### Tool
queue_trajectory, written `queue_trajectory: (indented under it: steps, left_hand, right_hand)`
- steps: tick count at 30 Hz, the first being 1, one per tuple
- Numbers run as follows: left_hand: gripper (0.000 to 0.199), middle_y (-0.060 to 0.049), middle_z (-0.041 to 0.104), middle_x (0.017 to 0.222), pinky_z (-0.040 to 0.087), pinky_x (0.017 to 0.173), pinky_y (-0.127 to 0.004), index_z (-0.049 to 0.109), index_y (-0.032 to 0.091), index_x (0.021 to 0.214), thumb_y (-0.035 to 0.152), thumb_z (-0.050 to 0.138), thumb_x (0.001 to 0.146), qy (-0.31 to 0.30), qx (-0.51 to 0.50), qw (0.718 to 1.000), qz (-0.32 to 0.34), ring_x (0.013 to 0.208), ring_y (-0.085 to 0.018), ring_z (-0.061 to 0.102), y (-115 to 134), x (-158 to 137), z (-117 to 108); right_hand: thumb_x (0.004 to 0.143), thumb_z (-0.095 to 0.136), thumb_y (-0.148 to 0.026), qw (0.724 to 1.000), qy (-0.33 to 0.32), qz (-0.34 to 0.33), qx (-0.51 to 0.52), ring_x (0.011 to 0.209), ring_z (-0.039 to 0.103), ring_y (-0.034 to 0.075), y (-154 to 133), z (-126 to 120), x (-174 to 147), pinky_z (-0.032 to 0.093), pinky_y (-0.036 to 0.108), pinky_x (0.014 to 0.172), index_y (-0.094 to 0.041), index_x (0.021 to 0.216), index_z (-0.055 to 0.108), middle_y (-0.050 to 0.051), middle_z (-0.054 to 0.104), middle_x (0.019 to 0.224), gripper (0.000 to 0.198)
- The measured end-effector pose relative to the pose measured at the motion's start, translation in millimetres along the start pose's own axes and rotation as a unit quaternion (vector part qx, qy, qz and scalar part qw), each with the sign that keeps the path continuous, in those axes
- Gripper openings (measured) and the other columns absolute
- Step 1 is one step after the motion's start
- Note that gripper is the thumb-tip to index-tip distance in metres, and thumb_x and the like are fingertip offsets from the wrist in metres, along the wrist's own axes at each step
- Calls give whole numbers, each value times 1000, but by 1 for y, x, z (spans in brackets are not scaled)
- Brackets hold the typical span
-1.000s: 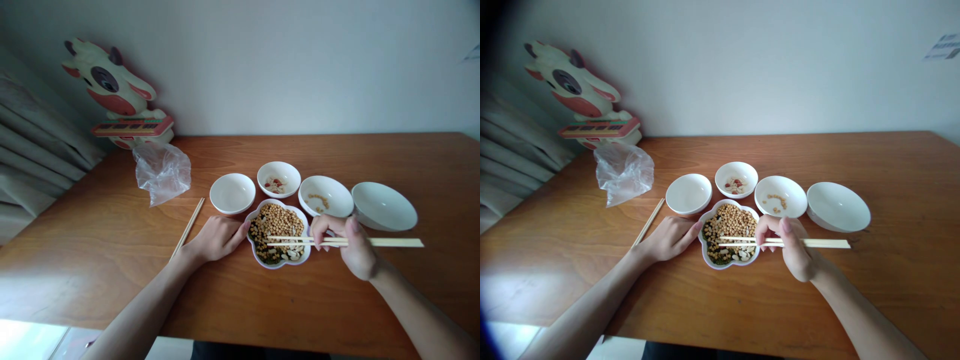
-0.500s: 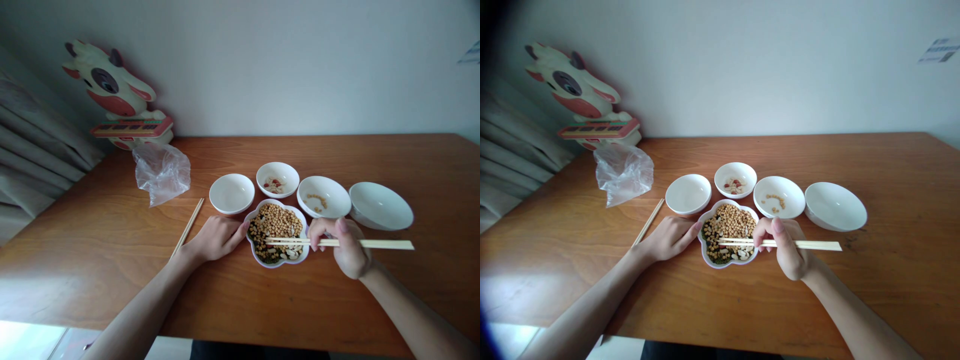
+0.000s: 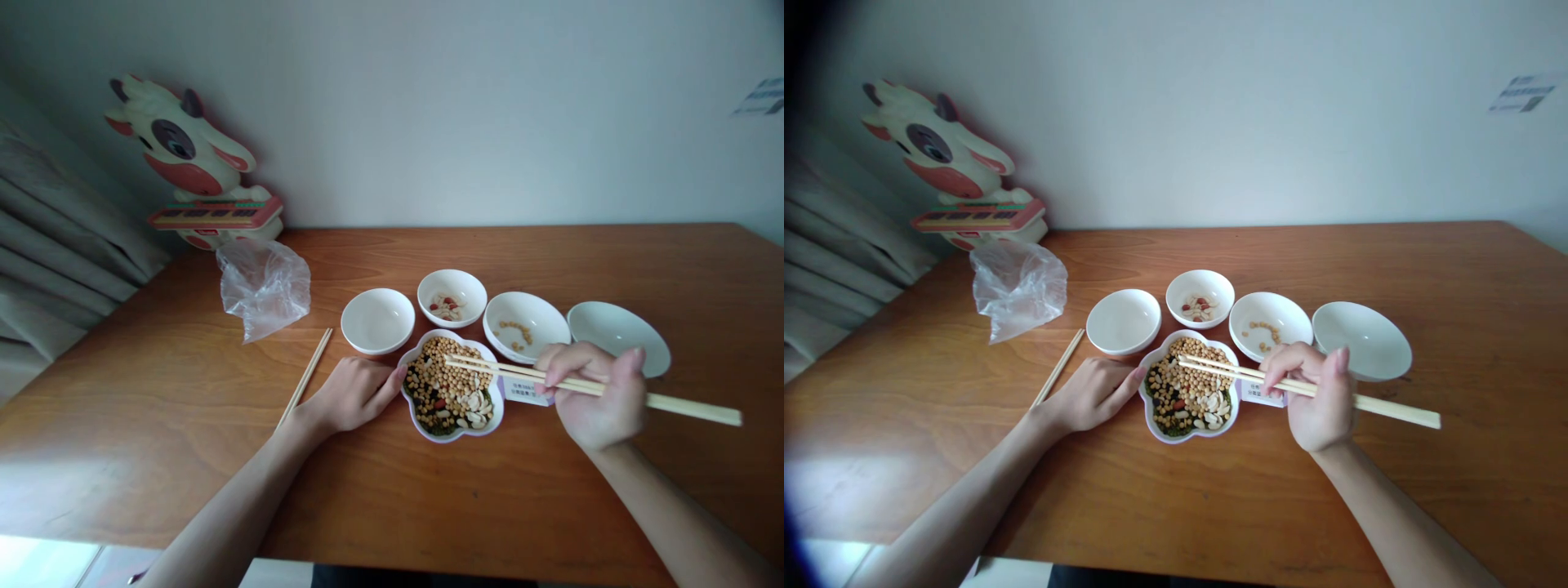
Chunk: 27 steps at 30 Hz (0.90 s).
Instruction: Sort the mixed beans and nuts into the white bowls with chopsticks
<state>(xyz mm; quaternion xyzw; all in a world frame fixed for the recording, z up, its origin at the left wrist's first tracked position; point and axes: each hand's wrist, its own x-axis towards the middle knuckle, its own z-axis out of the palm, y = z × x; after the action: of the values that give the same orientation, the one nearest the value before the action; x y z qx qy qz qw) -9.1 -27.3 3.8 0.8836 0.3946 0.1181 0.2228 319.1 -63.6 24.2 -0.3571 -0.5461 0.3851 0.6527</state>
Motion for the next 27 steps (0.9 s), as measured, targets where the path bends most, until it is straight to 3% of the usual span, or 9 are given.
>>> queue_trajectory:
  steps: [8,13,22,27]
  left_hand:
    - [60,-5,65,69,33,65,-33,56,20,71,44,28,118,2,0,1000,4,60,-16,54,1,1,0]
    - [60,-4,64,68,32,66,-33,52,20,70,45,27,118,0,2,1000,2,59,-16,52,0,1,0]
    - [58,-4,62,67,30,65,-33,50,20,70,44,28,119,-2,4,1000,1,59,-16,51,-2,0,2]
    - [59,-4,62,68,31,66,-33,52,20,71,45,27,119,-5,-2,1000,-1,60,-16,53,-2,0,1]
  right_hand:
    - [108,35,-72,992,112,-55,-20,52,59,20,6,-13,8,43,34,48,-27,64,71,2,58,53,73]
    - [108,37,-71,984,157,-28,-81,54,58,20,9,-6,10,38,35,50,-24,70,72,4,67,62,70]
    - [109,39,-67,989,120,-21,-79,56,54,21,12,-8,11,34,36,52,-27,75,75,5,67,67,63]
    - [107,38,-67,998,52,0,-46,53,55,21,9,-10,10,40,36,51,-25,69,75,6,66,61,68]
